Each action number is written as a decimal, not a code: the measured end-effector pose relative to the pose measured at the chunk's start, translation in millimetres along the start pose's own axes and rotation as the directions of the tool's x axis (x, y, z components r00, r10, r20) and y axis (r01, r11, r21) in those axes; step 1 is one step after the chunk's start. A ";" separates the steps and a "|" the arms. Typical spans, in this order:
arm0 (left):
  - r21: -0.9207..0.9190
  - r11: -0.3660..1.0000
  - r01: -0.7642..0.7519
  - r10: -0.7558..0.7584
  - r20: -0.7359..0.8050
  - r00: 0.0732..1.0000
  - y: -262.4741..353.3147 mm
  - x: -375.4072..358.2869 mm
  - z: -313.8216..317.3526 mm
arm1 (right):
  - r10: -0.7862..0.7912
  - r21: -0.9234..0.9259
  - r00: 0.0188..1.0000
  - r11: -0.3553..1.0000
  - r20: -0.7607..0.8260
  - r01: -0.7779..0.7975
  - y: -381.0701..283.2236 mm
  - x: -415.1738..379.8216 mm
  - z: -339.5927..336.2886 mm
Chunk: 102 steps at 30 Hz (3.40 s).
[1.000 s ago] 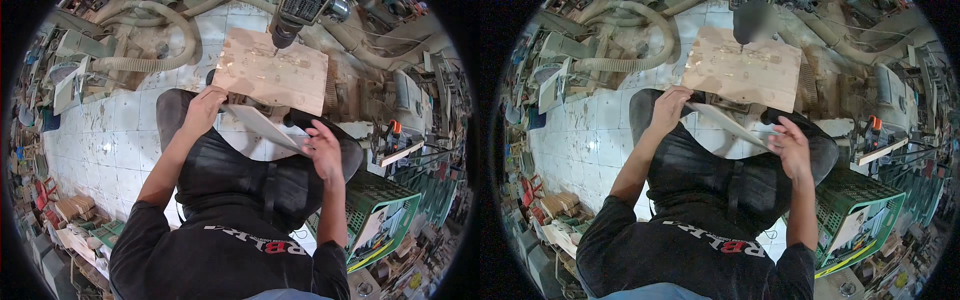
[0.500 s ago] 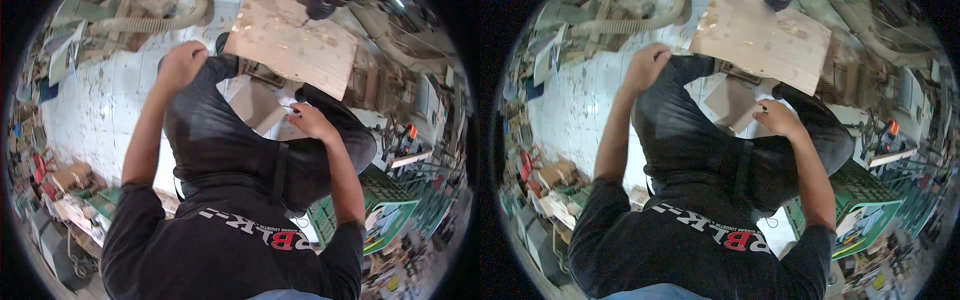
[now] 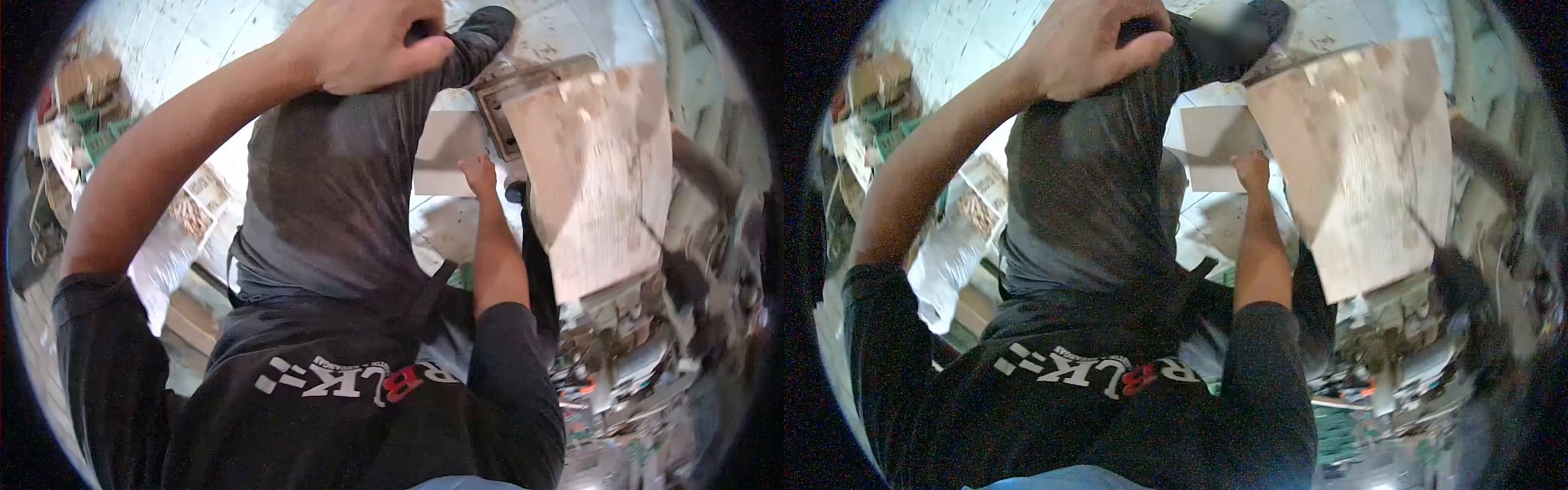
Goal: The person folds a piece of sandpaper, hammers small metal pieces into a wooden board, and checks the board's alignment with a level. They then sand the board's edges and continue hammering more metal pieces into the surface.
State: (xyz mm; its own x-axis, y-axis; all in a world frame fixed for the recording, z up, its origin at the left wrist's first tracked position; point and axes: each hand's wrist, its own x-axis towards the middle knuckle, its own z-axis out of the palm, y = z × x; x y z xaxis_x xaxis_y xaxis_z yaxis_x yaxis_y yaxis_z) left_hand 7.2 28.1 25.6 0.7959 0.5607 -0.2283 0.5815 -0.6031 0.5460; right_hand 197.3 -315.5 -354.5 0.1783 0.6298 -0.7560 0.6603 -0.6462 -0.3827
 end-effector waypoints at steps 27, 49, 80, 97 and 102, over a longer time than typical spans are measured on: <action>0.232 0.971 -0.062 0.096 -0.136 0.986 -8.6 -24.5 7.2 | -0.435 -0.088 0.892 0.900 -0.126 0.426 -143.2 -292.4 -195.2; 0.034 0.848 -0.529 0.527 0.054 0.848 110.0 -52.0 76.2 | -0.532 -0.553 0.443 0.828 -0.722 0.092 -158.9 -291.8 -163.2; 0.182 0.835 -0.520 0.527 0.010 0.850 89.5 45.8 96.9 | 0.031 0.059 0.388 0.997 -0.921 0.059 -69.9 -275.9 -186.3; 0.112 0.874 -0.473 0.473 0.026 0.880 88.8 44.7 90.2 | 0.021 0.078 0.424 0.990 -0.905 0.118 -59.7 -289.4 -186.2; 0.107 0.874 -0.473 0.473 0.025 0.880 88.2 45.1 89.9 | 0.031 0.111 0.427 0.981 -0.904 0.162 -58.6 -287.7 -184.8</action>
State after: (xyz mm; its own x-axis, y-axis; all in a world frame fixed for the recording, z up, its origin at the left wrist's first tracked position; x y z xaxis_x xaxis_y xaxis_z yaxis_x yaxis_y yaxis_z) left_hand 109.5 -50.9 -9.0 0.9803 0.1938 0.0372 0.1498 -0.8534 0.4992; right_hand 242.1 -379.3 -16.4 0.7561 0.6383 0.1448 0.5955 -0.5791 -0.5567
